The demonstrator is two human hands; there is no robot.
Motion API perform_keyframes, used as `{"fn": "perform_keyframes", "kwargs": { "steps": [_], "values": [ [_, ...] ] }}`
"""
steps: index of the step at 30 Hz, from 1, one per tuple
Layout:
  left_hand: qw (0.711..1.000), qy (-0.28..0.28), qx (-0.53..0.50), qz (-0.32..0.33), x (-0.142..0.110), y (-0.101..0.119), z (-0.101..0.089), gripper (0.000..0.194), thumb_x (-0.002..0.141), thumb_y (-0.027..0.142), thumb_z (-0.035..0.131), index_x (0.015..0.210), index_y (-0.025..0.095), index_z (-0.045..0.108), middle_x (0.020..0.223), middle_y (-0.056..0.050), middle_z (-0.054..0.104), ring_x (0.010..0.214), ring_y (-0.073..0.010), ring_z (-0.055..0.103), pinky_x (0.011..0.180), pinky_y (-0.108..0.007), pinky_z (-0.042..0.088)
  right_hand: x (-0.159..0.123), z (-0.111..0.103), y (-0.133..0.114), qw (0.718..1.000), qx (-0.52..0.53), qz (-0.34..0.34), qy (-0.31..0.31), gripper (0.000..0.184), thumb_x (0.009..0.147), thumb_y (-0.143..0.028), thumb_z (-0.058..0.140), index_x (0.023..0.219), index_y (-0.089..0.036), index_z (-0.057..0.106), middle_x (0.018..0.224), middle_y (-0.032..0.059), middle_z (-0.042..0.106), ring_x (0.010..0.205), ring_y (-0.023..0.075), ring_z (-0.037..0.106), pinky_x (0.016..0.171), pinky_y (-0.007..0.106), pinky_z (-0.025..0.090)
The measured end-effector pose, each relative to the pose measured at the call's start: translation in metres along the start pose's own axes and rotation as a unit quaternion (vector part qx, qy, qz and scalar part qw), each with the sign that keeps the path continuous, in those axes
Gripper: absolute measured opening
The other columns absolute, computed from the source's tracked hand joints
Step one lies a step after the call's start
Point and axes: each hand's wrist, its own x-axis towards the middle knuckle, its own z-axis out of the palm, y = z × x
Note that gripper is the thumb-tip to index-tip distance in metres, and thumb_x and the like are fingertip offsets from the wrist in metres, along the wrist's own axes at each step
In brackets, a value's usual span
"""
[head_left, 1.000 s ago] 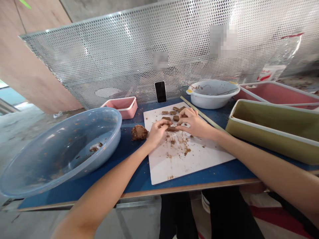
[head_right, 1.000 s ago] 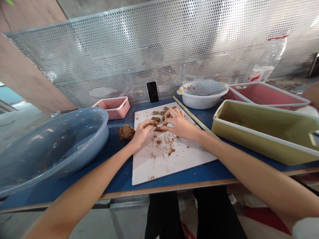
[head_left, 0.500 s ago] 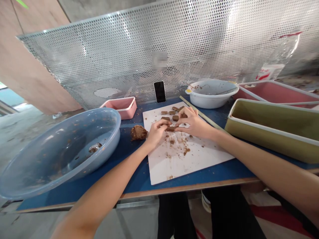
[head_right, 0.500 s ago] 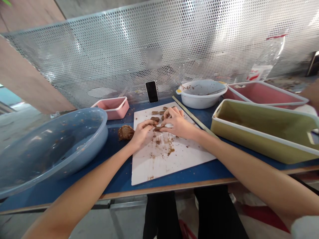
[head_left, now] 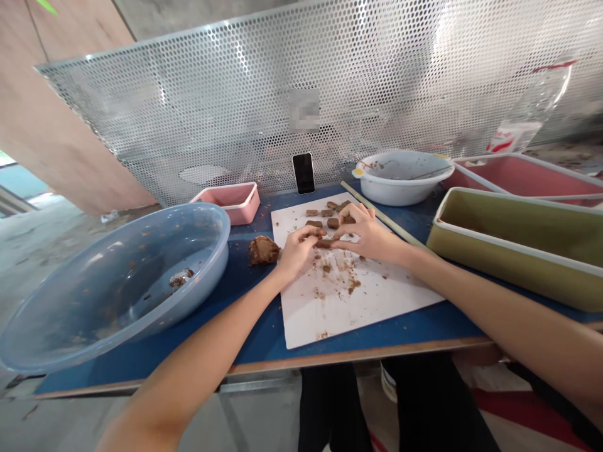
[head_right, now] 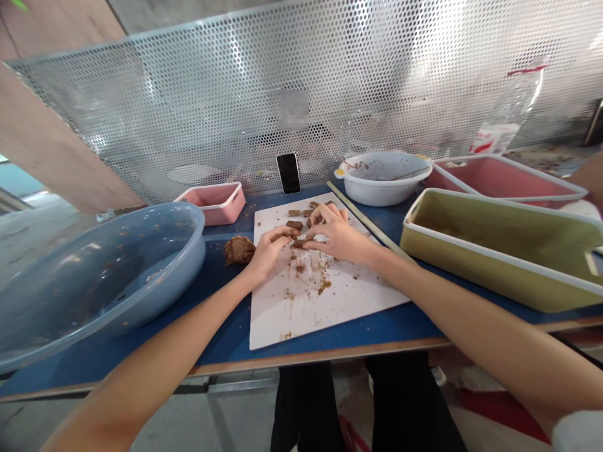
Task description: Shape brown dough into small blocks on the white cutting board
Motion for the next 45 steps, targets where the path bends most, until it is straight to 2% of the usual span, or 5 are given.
{"fn": "perform_keyframes", "kwargs": {
  "steps": [9,17,27,35,45],
  "values": [
    [1.000,0.003,-0.010,-0.004,0.001,0.000,0.000,0.015,0.082,0.021,0.068,0.088,0.021,0.082,0.101,-0.006,0.084,0.107,-0.0267,0.075,0.102,-0.038,0.056,0.000,-0.002,-0.002,1.000,-0.023,0.001,-0.011,0.035,0.111,-0.056,0.071,0.100,-0.029,0.089,0.126,0.0148,0.063,0.127,0.0395,0.059,0.109,0.064,0.047],
    [0.984,-0.082,-0.123,-0.104,0.001,0.006,-0.003,0.034,0.092,0.055,0.088,0.089,0.022,0.081,0.065,0.003,0.051,0.055,-0.0114,0.040,0.057,-0.030,0.037,0.000,-0.002,-0.003,0.999,-0.035,0.015,0.034,0.027,0.109,-0.053,0.076,0.103,-0.030,0.088,0.124,0.0134,0.062,0.126,0.0383,0.058,0.108,0.064,0.046],
    [0.974,-0.138,-0.121,-0.131,-0.005,0.010,0.000,0.049,0.075,0.061,0.103,0.095,0.020,0.088,0.063,0.003,0.058,0.058,-0.0112,0.042,0.057,-0.029,0.034,0.000,-0.006,-0.012,0.999,-0.040,0.001,0.037,0.030,0.110,-0.054,0.074,0.101,-0.029,0.089,0.123,0.0139,0.065,0.121,0.0369,0.058,0.108,0.062,0.045],
    [0.953,-0.032,-0.241,-0.180,0.004,0.012,-0.005,0.047,0.083,0.059,0.099,0.096,0.018,0.081,0.080,0.000,0.064,0.063,-0.0088,0.053,0.056,-0.021,0.040,-0.002,0.000,-0.007,0.996,-0.031,-0.007,0.082,0.031,0.110,-0.054,0.075,0.101,-0.028,0.090,0.120,0.0127,0.061,0.121,0.0360,0.059,0.104,0.056,0.044],
    [0.971,-0.127,-0.152,-0.134,-0.005,0.014,0.000,0.057,0.066,0.062,0.109,0.091,0.016,0.086,0.064,0.005,0.054,0.056,-0.0065,0.037,0.054,-0.026,0.025,-0.002,-0.001,-0.009,0.995,-0.066,-0.016,0.079,0.027,0.112,-0.046,0.071,0.104,-0.028,0.090,0.121,0.0132,0.064,0.121,0.0358,0.060,0.105,0.056,0.044]
  ]
}}
